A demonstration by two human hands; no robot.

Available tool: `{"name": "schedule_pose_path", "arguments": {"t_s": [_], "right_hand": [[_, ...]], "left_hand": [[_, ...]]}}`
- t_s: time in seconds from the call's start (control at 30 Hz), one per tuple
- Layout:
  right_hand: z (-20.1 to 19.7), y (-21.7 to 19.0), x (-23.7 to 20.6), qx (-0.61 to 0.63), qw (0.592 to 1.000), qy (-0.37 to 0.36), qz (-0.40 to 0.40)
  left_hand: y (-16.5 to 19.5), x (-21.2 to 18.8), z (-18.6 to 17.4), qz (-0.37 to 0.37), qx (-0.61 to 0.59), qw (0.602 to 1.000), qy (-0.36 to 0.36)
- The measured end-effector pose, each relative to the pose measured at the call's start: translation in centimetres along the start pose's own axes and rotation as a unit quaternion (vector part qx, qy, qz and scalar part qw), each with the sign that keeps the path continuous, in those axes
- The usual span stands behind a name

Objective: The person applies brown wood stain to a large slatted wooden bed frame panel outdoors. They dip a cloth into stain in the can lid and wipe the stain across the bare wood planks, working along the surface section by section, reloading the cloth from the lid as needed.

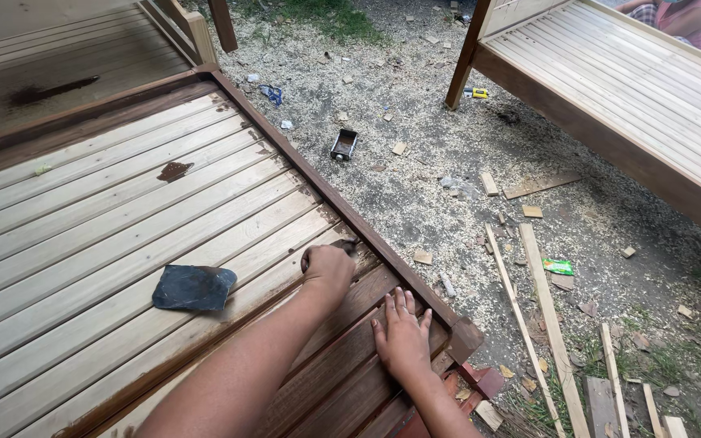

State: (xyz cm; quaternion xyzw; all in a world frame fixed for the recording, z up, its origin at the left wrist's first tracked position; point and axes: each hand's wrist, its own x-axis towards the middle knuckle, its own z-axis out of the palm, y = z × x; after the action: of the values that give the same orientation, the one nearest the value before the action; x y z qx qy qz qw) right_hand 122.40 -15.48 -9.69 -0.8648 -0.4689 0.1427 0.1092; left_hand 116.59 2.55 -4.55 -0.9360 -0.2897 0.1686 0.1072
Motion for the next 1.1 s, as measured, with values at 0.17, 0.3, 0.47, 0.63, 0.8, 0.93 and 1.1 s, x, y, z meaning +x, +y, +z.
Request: {"name": "schedule_pose_path", "arguments": {"t_s": [0.17,0.3,0.47,0.63,0.8,0.93,1.1], "right_hand": [[-0.2,0.0,-0.3,-0.016,1.0,-0.007,0.01],[-0.5,-0.9,-0.5,-0.004,1.0,0.021,-0.015],[-0.4,-1.5,-1.4,0.003,1.0,0.013,-0.013],[-0.8,-0.3,-2.1,-0.006,1.0,0.023,-0.006],[-1.3,0.2,-2.0,0.003,1.0,-0.004,0.023],[-1.7,1.1,-2.3,0.014,1.0,0.007,0.023],[-2.0,2.5,-1.8,0.032,0.999,0.028,0.02]], "left_hand": [[3.5,1.6,0.4,-0.024,0.014,0.999,0.034],[2.9,0.6,2.5,0.085,0.064,0.993,0.047],[1.3,-1.6,3.7,0.1,0.071,0.983,0.135],[-1.0,-3.8,1.6,0.078,-0.014,0.99,0.114],[-0.4,-4.5,-0.6,0.103,-0.065,0.986,0.116],[-2.9,-2.1,-0.7,0.025,-0.066,0.997,-0.03],[-6.8,1.5,-0.1,-0.104,-0.09,0.99,0.042]]}}
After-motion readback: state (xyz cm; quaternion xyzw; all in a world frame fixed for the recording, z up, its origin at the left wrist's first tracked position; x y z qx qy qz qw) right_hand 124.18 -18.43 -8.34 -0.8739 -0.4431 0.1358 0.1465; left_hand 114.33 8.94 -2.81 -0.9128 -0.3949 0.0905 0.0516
